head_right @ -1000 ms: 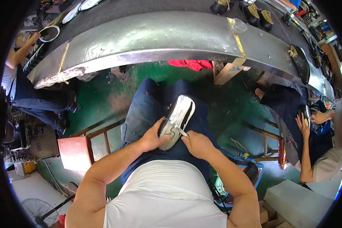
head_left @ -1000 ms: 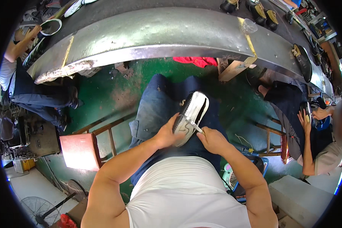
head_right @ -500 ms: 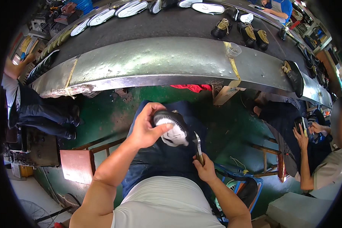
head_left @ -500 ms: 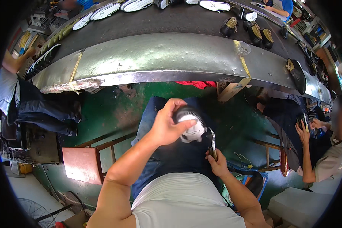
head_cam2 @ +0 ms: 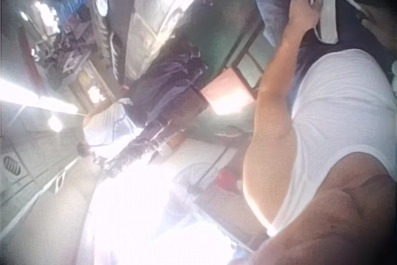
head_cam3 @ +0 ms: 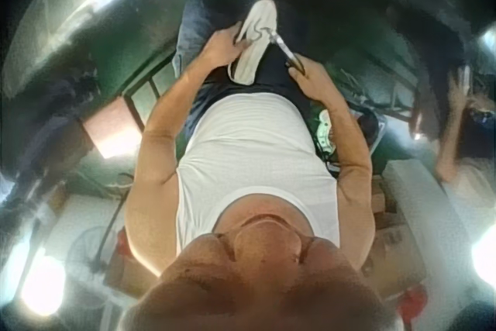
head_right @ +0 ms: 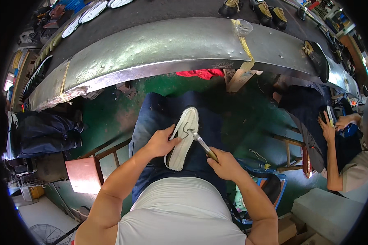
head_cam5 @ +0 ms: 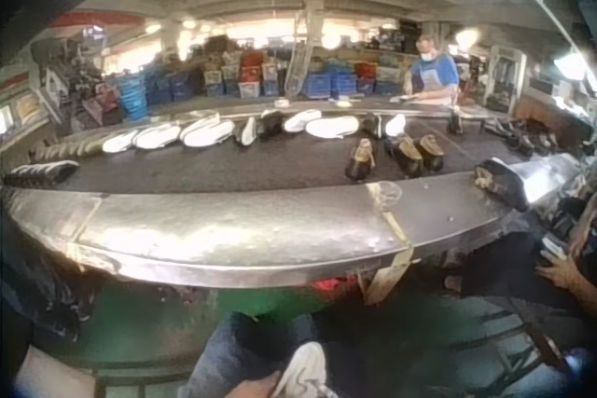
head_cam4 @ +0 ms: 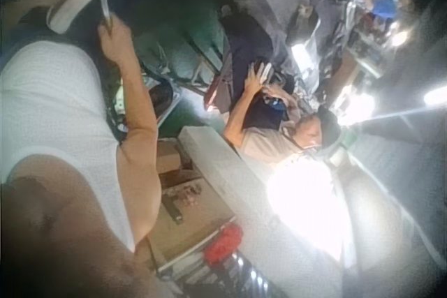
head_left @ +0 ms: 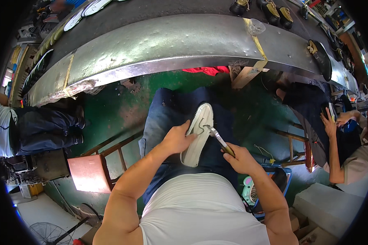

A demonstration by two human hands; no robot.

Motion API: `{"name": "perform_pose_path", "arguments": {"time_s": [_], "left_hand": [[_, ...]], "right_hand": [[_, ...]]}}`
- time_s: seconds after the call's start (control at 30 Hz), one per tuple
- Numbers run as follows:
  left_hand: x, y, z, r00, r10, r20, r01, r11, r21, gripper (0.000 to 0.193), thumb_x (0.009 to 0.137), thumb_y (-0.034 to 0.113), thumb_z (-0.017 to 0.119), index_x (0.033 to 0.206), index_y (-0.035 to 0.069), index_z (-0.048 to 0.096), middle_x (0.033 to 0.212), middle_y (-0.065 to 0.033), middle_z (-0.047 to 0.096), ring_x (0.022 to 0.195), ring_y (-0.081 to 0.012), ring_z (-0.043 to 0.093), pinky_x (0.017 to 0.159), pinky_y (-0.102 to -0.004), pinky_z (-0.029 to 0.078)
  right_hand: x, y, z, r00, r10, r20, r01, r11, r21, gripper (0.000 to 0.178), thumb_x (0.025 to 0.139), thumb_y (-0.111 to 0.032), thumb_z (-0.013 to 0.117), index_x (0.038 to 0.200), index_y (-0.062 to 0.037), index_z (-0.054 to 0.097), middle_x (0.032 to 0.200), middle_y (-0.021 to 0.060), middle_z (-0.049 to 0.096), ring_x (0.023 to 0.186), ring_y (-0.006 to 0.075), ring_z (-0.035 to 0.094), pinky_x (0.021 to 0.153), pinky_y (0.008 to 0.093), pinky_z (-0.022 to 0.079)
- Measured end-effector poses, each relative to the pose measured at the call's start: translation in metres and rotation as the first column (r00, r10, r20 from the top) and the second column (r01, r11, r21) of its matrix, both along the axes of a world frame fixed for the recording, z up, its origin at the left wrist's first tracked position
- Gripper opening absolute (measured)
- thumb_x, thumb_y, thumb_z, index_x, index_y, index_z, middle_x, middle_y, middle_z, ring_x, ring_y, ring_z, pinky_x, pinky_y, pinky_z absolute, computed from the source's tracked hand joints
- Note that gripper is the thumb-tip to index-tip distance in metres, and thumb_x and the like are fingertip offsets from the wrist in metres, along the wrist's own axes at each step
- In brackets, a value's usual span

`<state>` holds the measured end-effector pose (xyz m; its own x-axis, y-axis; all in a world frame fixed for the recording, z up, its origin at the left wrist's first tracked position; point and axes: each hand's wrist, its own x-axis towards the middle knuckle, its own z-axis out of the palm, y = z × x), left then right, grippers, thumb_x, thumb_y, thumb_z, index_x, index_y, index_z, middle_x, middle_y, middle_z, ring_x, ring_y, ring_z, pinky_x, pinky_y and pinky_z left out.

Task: Pulling the shoe upper over the last and securing it using lasting pliers on a factory line.

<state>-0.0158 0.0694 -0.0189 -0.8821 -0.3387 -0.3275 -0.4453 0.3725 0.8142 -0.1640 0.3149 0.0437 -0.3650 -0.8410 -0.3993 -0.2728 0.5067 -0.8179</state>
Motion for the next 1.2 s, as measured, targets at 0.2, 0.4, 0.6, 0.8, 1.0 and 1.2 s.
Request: {"name": "perform_pose_path", "arguments": {"time_s": [0.2,0.4,0.6,0.8,1.0,1.2], "left_hand": [[-0.009,0.019,0.020,0.988,0.031,-0.152,-0.107,0.849,-0.517,0.023,0.093,0.018,0.058,0.075,0.003,0.059,0.069,-0.0185,0.066,0.062,-0.0375,0.067,0.060,-0.0481,0.055],[-0.010,0.035,0.026,0.989,-0.020,-0.150,-0.068,0.826,-0.559,0.019,0.093,0.019,0.060,0.083,0.005,0.066,0.066,-0.0164,0.065,0.057,-0.0382,0.064,0.055,-0.0468,0.053],[-0.020,0.023,-0.013,0.846,0.531,-0.044,-0.475,0.790,0.387,0.043,0.105,0.041,0.047,0.121,0.004,0.063,0.115,-0.0160,0.066,0.108,-0.0260,0.064,0.093,-0.0380,0.051],[-0.004,0.013,-0.045,0.861,0.481,0.167,-0.341,0.302,0.890,0.076,0.098,0.049,0.060,0.151,0.001,0.034,0.139,-0.0114,0.053,0.129,-0.0208,0.048,0.111,-0.0371,0.038],[-0.024,0.011,-0.034,0.887,0.451,0.101,-0.340,0.491,0.802,0.076,0.092,0.040,0.074,0.149,0.002,0.039,0.130,-0.0105,0.061,0.120,-0.0201,0.056,0.105,-0.0349,0.044],[-0.040,0.024,-0.024,0.912,0.386,0.142,-0.376,0.641,0.670,0.067,0.090,0.031,0.076,0.144,0.003,0.048,0.127,-0.0110,0.064,0.115,-0.0201,0.060,0.102,-0.0338,0.047]], "right_hand": [[-0.010,-0.030,0.012,0.974,0.221,-0.045,-0.216,0.972,0.093,0.031,0.093,-0.020,0.061,0.115,0.0014,0.056,0.094,0.0228,0.065,0.089,0.0402,0.064,0.080,0.0438,0.050],[-0.041,-0.065,0.042,0.883,0.004,0.469,-0.216,0.892,0.397,0.022,0.096,-0.023,0.060,0.103,-0.0016,0.062,0.087,0.0077,0.067,0.072,0.0160,0.064,0.061,0.0321,0.053],[-0.054,-0.086,0.039,0.862,0.507,-0.004,-0.436,0.744,0.506,0.025,0.096,-0.022,0.061,0.105,0.0008,0.061,0.093,0.0210,0.069,0.088,0.0353,0.068,0.074,0.0427,0.053],[0.004,-0.065,-0.013,0.978,0.173,-0.115,-0.143,0.962,0.231,0.023,0.093,-0.023,0.063,0.098,-0.0004,0.062,0.084,0.0235,0.066,0.081,0.0430,0.065,0.071,0.0460,0.051],[0.047,-0.048,-0.048,0.950,-0.246,0.194,0.219,0.964,0.151,0.026,0.097,-0.021,0.060,0.109,0.0012,0.063,0.081,0.0095,0.067,0.073,0.0182,0.064,0.064,0.0324,0.051],[-0.029,0.004,-0.094,-0.026,-0.029,0.999,0.105,0.994,0.032,0.041,0.098,-0.016,0.062,0.131,0.0059,0.054,0.119,0.0200,0.068,0.101,0.0266,0.071,0.064,0.0301,0.062]]}}
